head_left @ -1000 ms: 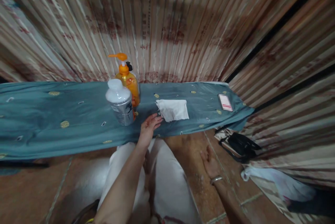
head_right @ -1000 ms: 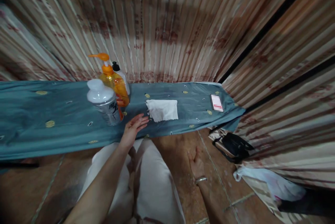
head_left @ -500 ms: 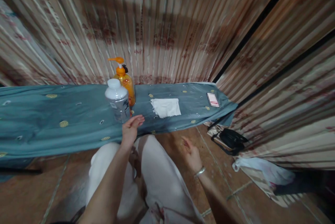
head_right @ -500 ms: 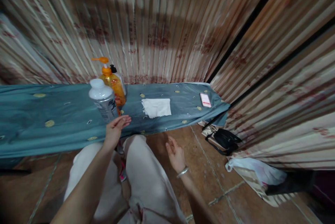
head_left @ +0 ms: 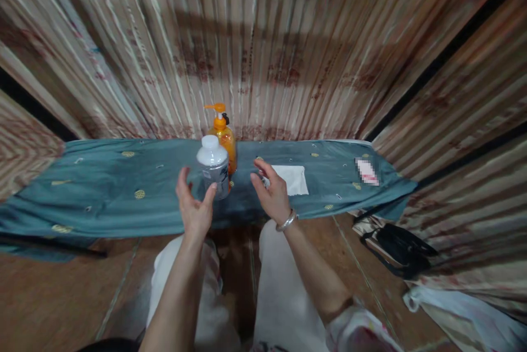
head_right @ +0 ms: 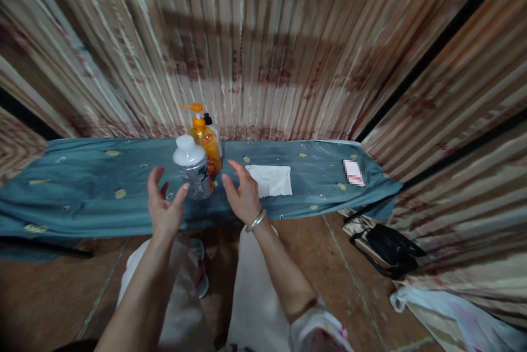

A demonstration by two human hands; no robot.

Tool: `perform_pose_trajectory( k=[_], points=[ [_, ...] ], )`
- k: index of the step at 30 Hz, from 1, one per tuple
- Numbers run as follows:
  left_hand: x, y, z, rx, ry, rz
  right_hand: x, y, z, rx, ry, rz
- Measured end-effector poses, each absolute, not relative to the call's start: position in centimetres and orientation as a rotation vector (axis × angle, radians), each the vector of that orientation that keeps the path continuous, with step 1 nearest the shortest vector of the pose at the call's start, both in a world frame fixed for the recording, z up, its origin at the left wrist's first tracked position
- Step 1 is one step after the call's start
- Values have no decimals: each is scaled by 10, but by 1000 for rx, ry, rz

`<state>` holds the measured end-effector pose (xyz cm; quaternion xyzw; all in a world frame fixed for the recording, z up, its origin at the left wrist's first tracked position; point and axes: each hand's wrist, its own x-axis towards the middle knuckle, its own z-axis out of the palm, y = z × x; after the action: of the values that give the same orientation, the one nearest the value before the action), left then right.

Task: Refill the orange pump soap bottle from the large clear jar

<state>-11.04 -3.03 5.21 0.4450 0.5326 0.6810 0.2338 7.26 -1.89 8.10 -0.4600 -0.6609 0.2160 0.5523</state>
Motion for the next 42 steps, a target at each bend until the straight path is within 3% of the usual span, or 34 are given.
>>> perform_pose_trajectory(
  k=[5, 11, 21, 42],
  points=[
    [-105, 23, 67, 1573, 1621, 1894, 29, 32, 96, -1018, -1597, 492],
    [-112, 64, 54, 1631, 1684, 1893, -3, 71, 100, -1020, -1655, 570],
    [-116, 53, 25, 1593, 1759, 1810, -20, 84, 99, -944, -1726, 698],
    [-90, 48, 27, 1600, 1657, 1772, 11, 72, 107, -946, -1779, 634]
  ],
)
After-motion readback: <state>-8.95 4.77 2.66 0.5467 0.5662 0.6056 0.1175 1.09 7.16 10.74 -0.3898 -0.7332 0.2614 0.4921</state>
